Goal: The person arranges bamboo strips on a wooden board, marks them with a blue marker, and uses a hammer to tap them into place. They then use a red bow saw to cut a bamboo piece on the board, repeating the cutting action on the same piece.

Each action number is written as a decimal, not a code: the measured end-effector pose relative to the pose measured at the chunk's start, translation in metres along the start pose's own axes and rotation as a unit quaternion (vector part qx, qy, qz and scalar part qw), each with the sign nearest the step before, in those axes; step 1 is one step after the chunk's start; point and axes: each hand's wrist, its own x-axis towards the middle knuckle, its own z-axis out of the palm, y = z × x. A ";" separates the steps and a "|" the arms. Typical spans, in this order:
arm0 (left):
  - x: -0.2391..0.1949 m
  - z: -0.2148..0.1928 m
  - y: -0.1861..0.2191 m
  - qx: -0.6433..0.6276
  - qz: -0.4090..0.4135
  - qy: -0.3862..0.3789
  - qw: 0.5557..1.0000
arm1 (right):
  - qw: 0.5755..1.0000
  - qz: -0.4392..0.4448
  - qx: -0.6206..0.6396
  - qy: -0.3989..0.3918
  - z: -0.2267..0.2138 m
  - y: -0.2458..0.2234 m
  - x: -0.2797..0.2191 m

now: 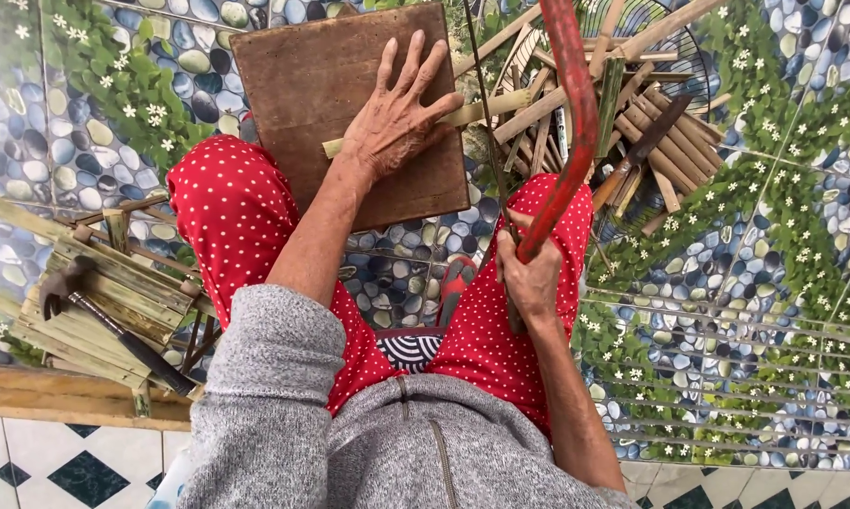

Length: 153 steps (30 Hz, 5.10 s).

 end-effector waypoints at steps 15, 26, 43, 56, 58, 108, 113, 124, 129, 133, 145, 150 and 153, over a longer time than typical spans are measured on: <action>0.000 -0.003 0.000 -0.021 0.008 0.002 1.000 | 1.000 0.015 0.026 -0.008 0.005 -0.020 0.024; 0.001 -0.012 0.003 -0.029 0.006 0.001 1.000 | 1.000 0.013 0.002 -0.011 0.000 -0.012 0.028; 0.003 -0.011 0.004 -0.026 0.007 0.019 0.999 | 1.000 0.010 0.026 0.005 0.008 -0.046 0.053; 0.010 -0.011 0.007 0.006 -0.012 -0.014 1.000 | 0.974 0.043 -0.193 0.109 -0.144 0.081 0.079; 0.009 -0.005 0.005 0.031 -0.026 0.000 0.999 | 0.947 0.011 -0.300 0.119 -0.154 0.143 0.094; -0.006 -0.003 0.005 0.073 -0.022 -0.035 0.996 | 0.954 -0.293 0.036 0.060 -0.070 0.034 0.277; -0.018 0.010 0.004 0.156 -0.033 -0.002 0.987 | 0.909 -0.389 -0.055 -0.140 -0.031 -0.066 0.276; 0.003 -0.018 0.012 0.154 -0.066 -0.009 0.986 | 0.911 -0.279 -0.082 -0.291 0.022 -0.092 0.242; 0.000 -0.006 0.010 0.186 -0.048 0.087 0.977 | 0.931 -0.296 -0.077 -0.200 0.030 -0.093 0.235; -0.004 -0.003 0.009 0.168 -0.030 0.085 0.982 | 0.907 -0.393 -0.088 -0.120 0.075 -0.081 0.263; -0.004 -0.005 0.008 0.131 -0.014 0.108 0.985 | 0.813 -0.459 -0.312 -0.179 0.101 -0.100 0.268; -0.005 -0.007 0.008 0.135 -0.022 0.097 0.986 | 0.912 -0.347 -0.158 -0.154 0.084 -0.095 0.269; -0.002 -0.011 0.010 0.137 -0.033 0.121 0.983 | 0.946 -0.239 -0.211 -0.055 0.035 -0.097 0.275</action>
